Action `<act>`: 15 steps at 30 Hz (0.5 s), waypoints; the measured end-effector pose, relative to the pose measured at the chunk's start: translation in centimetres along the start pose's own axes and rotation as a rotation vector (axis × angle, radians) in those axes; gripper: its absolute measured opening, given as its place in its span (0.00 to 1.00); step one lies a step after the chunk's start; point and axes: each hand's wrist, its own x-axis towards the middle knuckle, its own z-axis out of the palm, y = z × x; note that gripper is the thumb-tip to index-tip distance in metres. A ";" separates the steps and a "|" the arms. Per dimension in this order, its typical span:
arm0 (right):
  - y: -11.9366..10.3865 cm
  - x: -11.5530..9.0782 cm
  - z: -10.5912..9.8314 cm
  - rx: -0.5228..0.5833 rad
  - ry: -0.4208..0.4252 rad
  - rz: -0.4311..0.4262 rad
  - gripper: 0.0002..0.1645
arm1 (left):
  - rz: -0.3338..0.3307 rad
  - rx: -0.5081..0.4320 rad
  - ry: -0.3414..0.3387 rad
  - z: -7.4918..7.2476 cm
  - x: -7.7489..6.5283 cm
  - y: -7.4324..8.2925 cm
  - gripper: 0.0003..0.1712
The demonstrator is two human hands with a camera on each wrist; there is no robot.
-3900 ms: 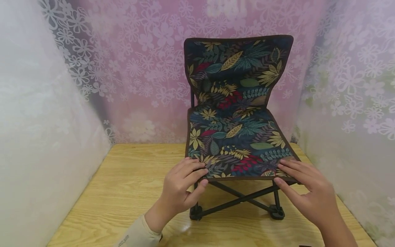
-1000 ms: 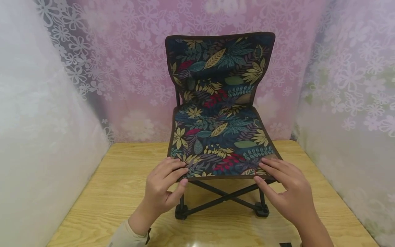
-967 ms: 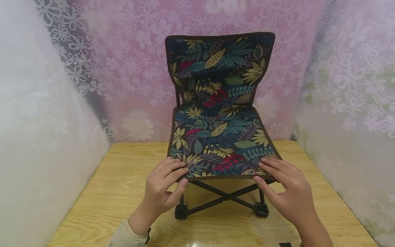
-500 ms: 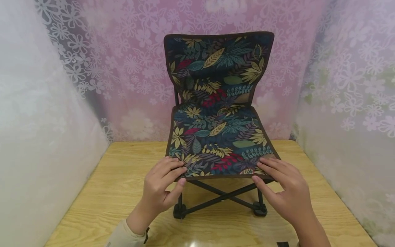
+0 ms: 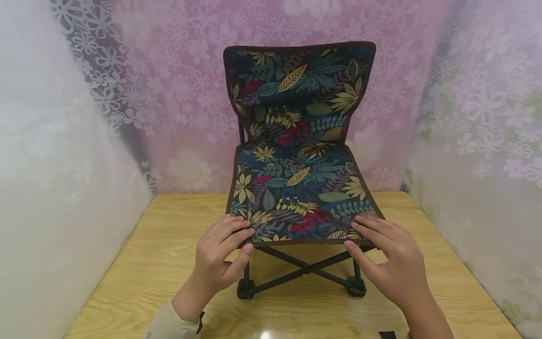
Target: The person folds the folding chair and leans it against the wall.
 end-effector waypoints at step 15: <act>1.0 -0.1 0.2 0.005 0.019 -0.046 0.28 | 0.016 -0.005 0.054 0.6 -0.1 0.4 0.21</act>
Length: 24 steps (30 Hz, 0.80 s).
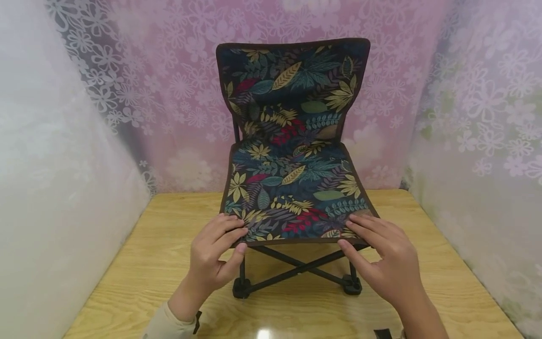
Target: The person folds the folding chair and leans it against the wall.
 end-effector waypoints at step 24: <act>0.5 -0.1 -0.2 -0.013 -0.014 -0.002 0.28 | -0.018 0.014 0.053 0.7 0.0 0.7 0.20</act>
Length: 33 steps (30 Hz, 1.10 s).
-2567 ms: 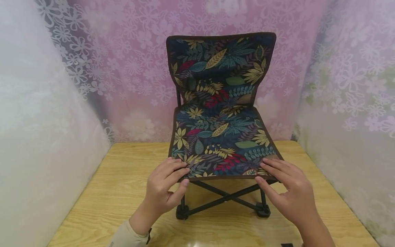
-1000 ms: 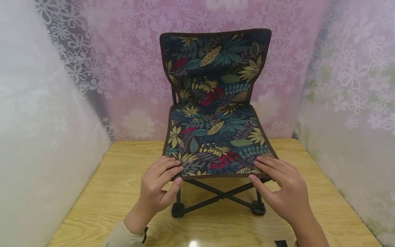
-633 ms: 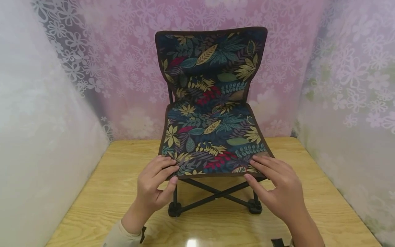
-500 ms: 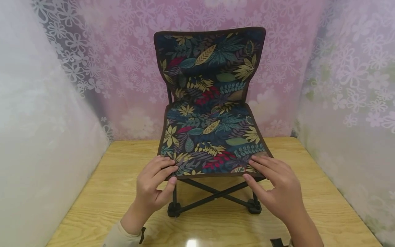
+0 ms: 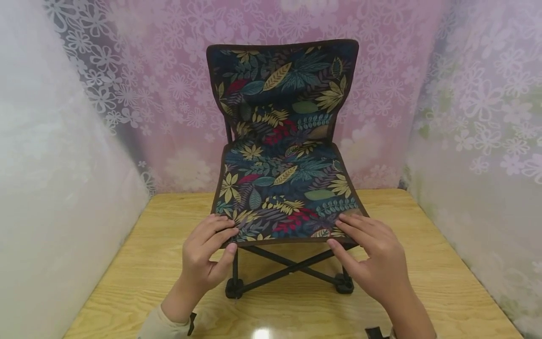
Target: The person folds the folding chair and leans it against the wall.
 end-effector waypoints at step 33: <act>0.0 0.0 0.1 -0.001 0.010 -0.009 0.28 | 0.019 0.007 0.034 0.4 -0.2 -0.2 0.21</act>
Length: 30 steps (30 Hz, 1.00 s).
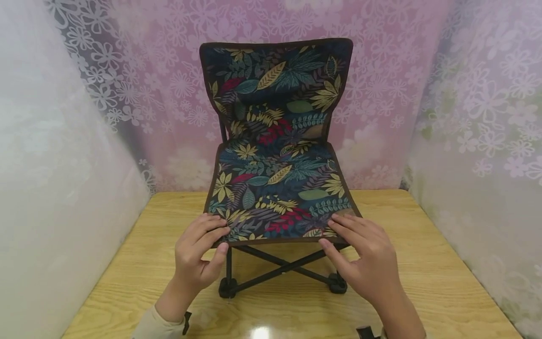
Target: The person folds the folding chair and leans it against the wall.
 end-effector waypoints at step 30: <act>0.9 0.1 -1.3 0.121 -0.085 -0.093 0.29 | 0.017 -0.056 -0.030 -0.5 -0.1 -0.1 0.21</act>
